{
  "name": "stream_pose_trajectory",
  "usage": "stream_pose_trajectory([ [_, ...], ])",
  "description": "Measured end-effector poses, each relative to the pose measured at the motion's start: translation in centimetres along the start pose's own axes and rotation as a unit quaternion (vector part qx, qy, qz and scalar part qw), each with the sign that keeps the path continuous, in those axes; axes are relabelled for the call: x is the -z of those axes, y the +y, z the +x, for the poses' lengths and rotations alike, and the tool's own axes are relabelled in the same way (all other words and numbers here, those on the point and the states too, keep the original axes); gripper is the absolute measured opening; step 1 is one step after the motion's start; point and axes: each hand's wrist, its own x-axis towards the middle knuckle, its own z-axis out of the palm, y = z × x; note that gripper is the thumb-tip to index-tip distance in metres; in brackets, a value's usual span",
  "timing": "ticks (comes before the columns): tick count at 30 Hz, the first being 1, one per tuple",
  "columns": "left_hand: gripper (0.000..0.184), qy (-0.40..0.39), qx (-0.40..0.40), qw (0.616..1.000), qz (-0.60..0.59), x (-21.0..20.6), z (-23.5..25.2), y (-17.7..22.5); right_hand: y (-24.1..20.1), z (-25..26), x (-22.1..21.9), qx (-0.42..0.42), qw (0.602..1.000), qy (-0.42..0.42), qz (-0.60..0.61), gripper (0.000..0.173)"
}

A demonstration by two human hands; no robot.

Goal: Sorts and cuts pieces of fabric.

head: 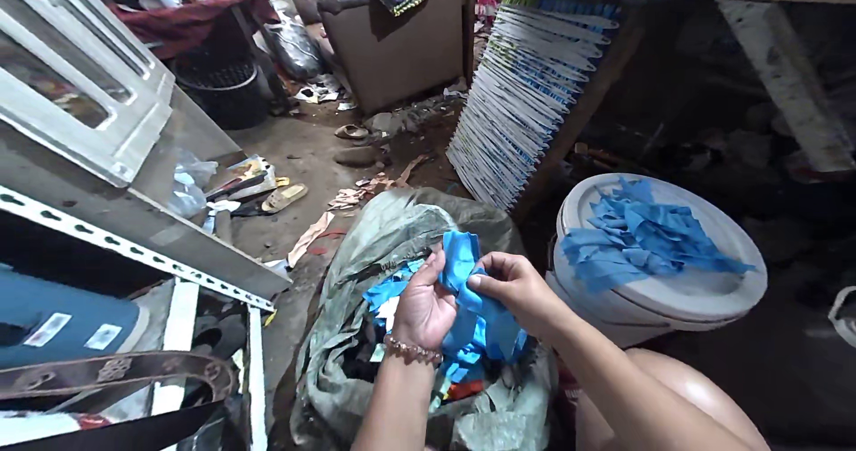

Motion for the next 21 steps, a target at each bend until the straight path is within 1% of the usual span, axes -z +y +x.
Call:
stream_pose_trajectory([
  [2,0.03,0.031,0.014,0.999,0.033,-0.1,0.3,0.2,0.2,-0.2,0.2,0.006,0.999,-0.029,-0.033,0.008],
  [4,0.036,0.037,0.029,0.998,0.051,0.3,0.6,0.5,0.5,-0.6,0.3,0.008,0.994,-0.078,-0.07,0.009],
  [6,0.03,0.067,0.028,0.996,0.053,0.7,1.1,1.0,0.5,-0.9,0.5,0.001,0.986,-0.127,-0.112,0.011],
  [10,0.022,0.112,-0.004,0.993,0.039,1.5,1.6,2.4,0.3,-1.5,1.1,-0.023,0.96,-0.212,-0.182,0.015],
  [14,0.022,0.134,-0.057,0.988,0.052,2.2,1.7,3.3,-0.4,-1.7,1.4,-0.045,0.925,-0.267,-0.267,0.017],
  [16,0.024,0.113,-0.099,0.982,0.111,2.6,1.8,3.2,-0.7,-1.7,1.3,-0.021,0.919,-0.244,-0.31,0.02],
  [17,0.023,0.094,-0.123,0.977,0.148,2.7,1.9,3.0,-0.8,-1.7,1.3,0.007,0.923,-0.221,-0.315,0.022],
  [19,0.018,0.058,-0.16,0.963,0.209,2.5,1.7,2.4,-0.6,-1.5,1.1,0.065,0.945,-0.171,-0.273,0.022],
  [21,0.017,0.017,-0.169,0.956,0.241,2.1,1.4,1.3,-0.4,-1.0,0.7,0.124,0.968,-0.126,-0.176,0.018],
])
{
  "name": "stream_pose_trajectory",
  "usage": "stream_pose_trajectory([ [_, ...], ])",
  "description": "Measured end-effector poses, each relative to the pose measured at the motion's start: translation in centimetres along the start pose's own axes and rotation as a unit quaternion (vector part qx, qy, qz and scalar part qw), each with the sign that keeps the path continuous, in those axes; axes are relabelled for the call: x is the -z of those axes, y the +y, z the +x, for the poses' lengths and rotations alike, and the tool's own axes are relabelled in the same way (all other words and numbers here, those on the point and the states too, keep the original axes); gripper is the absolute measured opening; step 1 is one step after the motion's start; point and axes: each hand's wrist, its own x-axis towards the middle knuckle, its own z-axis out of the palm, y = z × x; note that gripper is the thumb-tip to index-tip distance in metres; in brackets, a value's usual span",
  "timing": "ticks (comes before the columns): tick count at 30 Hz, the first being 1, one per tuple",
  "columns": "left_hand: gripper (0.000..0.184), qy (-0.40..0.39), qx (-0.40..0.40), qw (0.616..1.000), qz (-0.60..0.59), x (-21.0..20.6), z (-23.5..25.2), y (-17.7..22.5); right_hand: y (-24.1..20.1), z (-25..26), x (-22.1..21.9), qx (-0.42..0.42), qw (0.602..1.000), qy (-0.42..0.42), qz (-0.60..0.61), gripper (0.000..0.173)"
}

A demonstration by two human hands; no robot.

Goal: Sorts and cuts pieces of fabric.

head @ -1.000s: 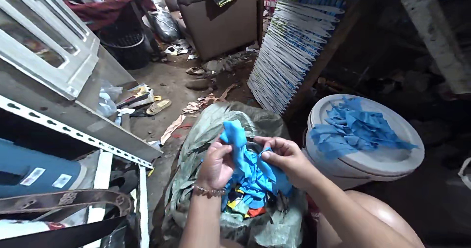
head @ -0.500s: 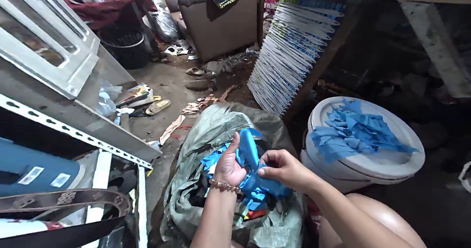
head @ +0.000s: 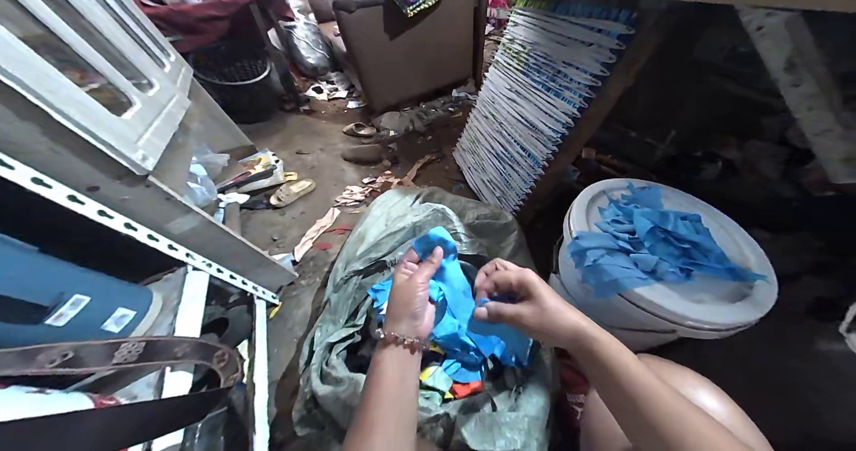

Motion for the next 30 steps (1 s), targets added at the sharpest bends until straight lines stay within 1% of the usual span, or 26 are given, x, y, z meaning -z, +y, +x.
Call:
stream_pose_trajectory([
  [2,0.016,-0.044,-0.001,0.999,0.005,-1.0,-0.8,-0.6,-0.4,0.7,-0.6,0.033,0.992,0.057,0.11,0.008],
  [4,0.015,-0.093,0.006,0.995,-0.029,-1.9,-1.7,-1.0,-0.8,1.5,-1.3,0.038,0.974,0.123,0.185,0.003],
  [5,0.016,-0.111,0.008,0.992,-0.054,-2.2,-2.0,-1.2,-0.8,1.8,-1.5,0.038,0.963,0.165,0.208,0.004],
  [7,0.021,-0.113,0.013,0.991,-0.069,-3.0,-2.6,-1.4,-0.6,2.4,-1.7,0.03,0.942,0.241,0.232,0.004],
  [10,0.027,-0.109,0.005,0.993,-0.052,-3.4,-3.0,-1.6,-0.5,2.6,-1.6,0.016,0.924,0.298,0.238,0.005],
  [12,0.026,-0.103,-0.001,0.993,-0.049,-3.5,-3.1,-1.8,-0.5,2.7,-1.5,0.004,0.919,0.316,0.238,0.004],
  [16,0.024,-0.132,-0.017,0.991,-0.033,-3.3,-3.1,-2.1,-0.5,2.6,-1.2,-0.011,0.911,0.336,0.24,0.004],
  [17,0.024,-0.137,-0.021,0.99,-0.028,-3.2,-3.1,-2.1,-0.6,2.6,-1.1,-0.023,0.91,0.339,0.237,0.008],
  [18,0.024,-0.142,-0.025,0.989,-0.022,-3.2,-3.1,-2.1,-0.7,2.6,-1.0,-0.041,0.912,0.337,0.231,0.017],
  [20,0.024,-0.154,-0.035,0.987,-0.011,-2.9,-3.1,-2.0,-1.1,2.4,-0.5,-0.088,0.923,0.306,0.217,0.044],
  [21,0.023,-0.16,-0.041,0.986,-0.006,-2.7,-3.0,-1.9,-1.3,2.2,-0.2,-0.108,0.928,0.283,0.217,0.045],
  [22,0.023,-0.167,-0.047,0.985,-0.001,-2.5,-3.0,-1.8,-1.4,2.2,0.0,-0.117,0.929,0.272,0.221,0.034],
  [23,0.023,-0.176,-0.047,0.983,0.004,-2.3,-2.9,-1.6,-1.3,2.1,0.1,-0.112,0.93,0.271,0.223,0.017],
  [24,0.023,-0.186,-0.045,0.982,0.009,-2.2,-2.8,-1.4,-1.0,2.0,0.2,-0.09,0.933,0.273,0.215,0.006],
  [26,0.026,-0.203,-0.02,0.979,-0.005,-2.0,-2.5,-0.9,-0.2,1.8,0.3,-0.015,0.942,0.293,0.162,0.009],
  [27,0.034,-0.205,0.0,0.978,-0.026,-1.8,-2.1,-0.7,0.1,1.7,0.4,0.027,0.945,0.3,0.13,0.009],
  [29,0.051,-0.181,0.039,0.98,-0.078,-1.3,-1.3,-0.6,0.3,1.4,0.9,0.106,0.947,0.289,0.093,0.003],
  [30,0.055,-0.156,0.051,0.982,-0.098,-1.0,-0.9,-0.6,0.1,1.2,1.1,0.127,0.95,0.269,0.099,0.001],
])
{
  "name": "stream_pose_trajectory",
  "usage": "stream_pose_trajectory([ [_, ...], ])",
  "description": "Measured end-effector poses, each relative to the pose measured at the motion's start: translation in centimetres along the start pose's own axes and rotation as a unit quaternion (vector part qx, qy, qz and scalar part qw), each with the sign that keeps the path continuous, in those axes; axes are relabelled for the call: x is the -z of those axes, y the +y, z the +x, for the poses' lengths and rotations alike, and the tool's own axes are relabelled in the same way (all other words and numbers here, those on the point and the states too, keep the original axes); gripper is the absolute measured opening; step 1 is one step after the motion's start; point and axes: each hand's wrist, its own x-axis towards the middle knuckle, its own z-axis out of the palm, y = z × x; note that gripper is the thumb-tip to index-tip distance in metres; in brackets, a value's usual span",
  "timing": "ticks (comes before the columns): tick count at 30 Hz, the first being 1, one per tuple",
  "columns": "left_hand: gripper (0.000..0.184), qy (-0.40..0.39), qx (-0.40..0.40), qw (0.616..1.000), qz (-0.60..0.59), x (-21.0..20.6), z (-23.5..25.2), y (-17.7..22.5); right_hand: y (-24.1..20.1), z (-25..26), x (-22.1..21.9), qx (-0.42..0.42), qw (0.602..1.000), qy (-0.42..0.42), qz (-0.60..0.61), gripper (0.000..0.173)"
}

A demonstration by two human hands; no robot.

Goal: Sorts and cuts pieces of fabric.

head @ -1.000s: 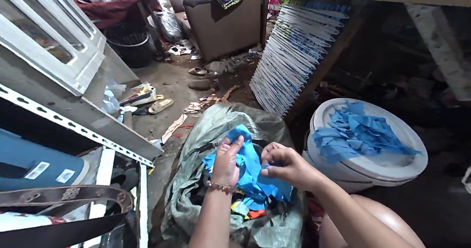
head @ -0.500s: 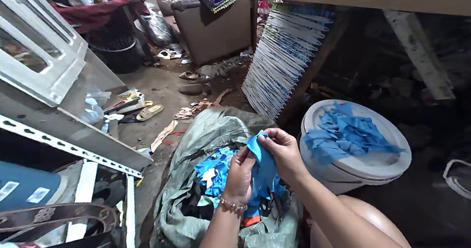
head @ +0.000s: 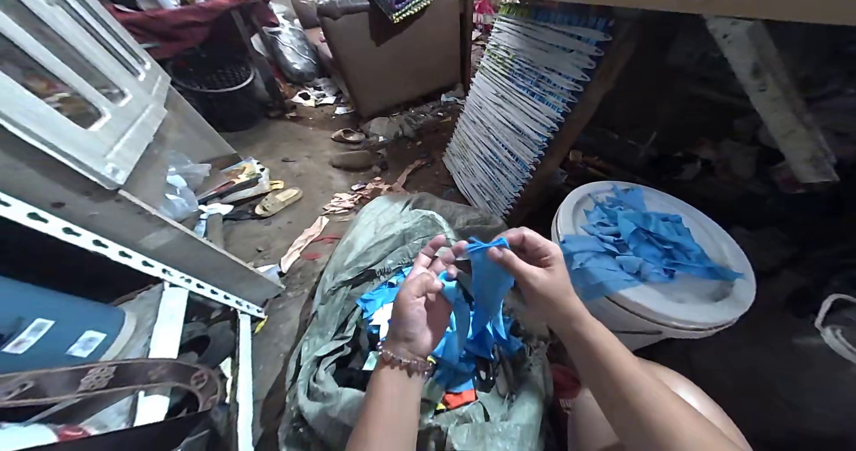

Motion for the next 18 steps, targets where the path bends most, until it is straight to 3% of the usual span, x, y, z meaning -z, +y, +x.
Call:
stream_pose_trajectory([
  [3,0.052,0.067,-0.001,0.998,-0.021,0.5,0.6,0.0,-1.1,-0.2,0.8,-0.028,0.99,-0.125,0.061,0.004],
  [6,0.048,0.083,-0.007,0.997,0.005,0.4,0.7,-0.4,-1.7,-0.9,0.3,-0.046,0.965,-0.245,0.085,0.01],
  [8,0.048,0.084,0.0,0.996,0.027,0.1,0.6,-0.5,-1.6,-1.6,-0.6,-0.034,0.956,-0.276,0.092,0.012],
  [11,0.038,0.074,-0.005,0.996,0.048,-0.5,0.2,-0.8,-0.8,-2.6,-2.0,-0.034,0.985,-0.16,0.052,0.014],
  [14,0.025,0.044,-0.064,0.994,0.072,-1.2,-0.3,-1.0,-0.4,-2.5,-2.4,-0.125,0.992,-0.031,0.016,0.014],
  [18,0.016,0.008,-0.143,0.979,0.147,-1.5,-0.5,-1.4,-0.1,-2.5,-1.9,-0.163,0.983,-0.076,0.046,0.01],
])
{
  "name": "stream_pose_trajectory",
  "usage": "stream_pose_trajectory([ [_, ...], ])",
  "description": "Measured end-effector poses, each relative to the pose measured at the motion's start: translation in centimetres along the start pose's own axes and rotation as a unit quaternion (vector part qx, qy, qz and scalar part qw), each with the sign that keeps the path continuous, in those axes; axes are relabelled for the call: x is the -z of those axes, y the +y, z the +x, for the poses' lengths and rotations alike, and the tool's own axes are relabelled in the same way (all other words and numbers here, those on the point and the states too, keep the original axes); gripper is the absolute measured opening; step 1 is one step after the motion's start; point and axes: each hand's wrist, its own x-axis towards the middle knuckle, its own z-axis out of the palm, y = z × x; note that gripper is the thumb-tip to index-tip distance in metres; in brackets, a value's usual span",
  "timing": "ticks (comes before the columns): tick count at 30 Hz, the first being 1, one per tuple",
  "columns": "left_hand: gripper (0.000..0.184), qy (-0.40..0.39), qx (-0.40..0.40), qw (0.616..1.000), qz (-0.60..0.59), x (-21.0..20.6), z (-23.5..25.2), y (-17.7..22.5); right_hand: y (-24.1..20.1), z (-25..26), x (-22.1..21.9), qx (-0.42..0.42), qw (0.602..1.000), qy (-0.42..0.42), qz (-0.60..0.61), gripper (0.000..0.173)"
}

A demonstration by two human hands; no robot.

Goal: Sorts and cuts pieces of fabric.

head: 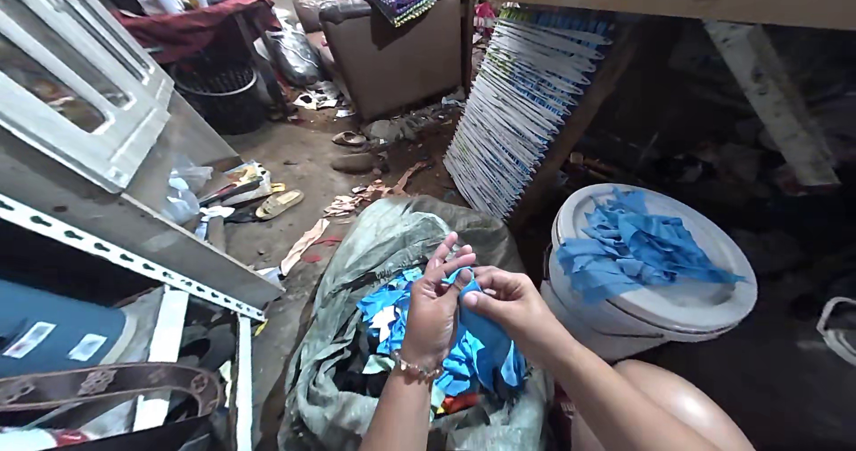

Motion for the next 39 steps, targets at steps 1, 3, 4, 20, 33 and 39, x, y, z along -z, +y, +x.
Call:
stream_pose_trajectory([
  [1,0.015,-0.003,-0.014,1.0,0.014,0.1,0.0,-0.1,0.0,0.0,0.1,0.004,1.0,-0.001,-0.011,0.01],
  [3,0.014,-0.008,-0.02,1.0,0.013,0.3,0.0,0.0,0.0,0.2,0.4,0.01,0.999,0.014,-0.05,0.01],
  [4,0.015,-0.008,-0.008,1.0,0.012,0.5,0.1,0.2,0.0,0.3,0.6,0.012,0.998,0.024,-0.061,0.01],
  [20,0.027,0.005,0.178,0.984,0.025,-0.2,-0.1,1.1,-0.2,0.4,0.5,-0.101,0.994,0.018,0.03,0.006],
  [33,0.055,-0.025,0.38,0.924,0.024,0.9,0.5,0.7,-1.1,1.0,2.4,-0.141,0.979,0.05,0.136,0.009],
  [39,0.059,-0.115,0.232,0.964,0.064,0.4,-0.1,0.1,-1.1,1.0,3.3,-0.123,0.986,0.005,0.114,0.009],
])
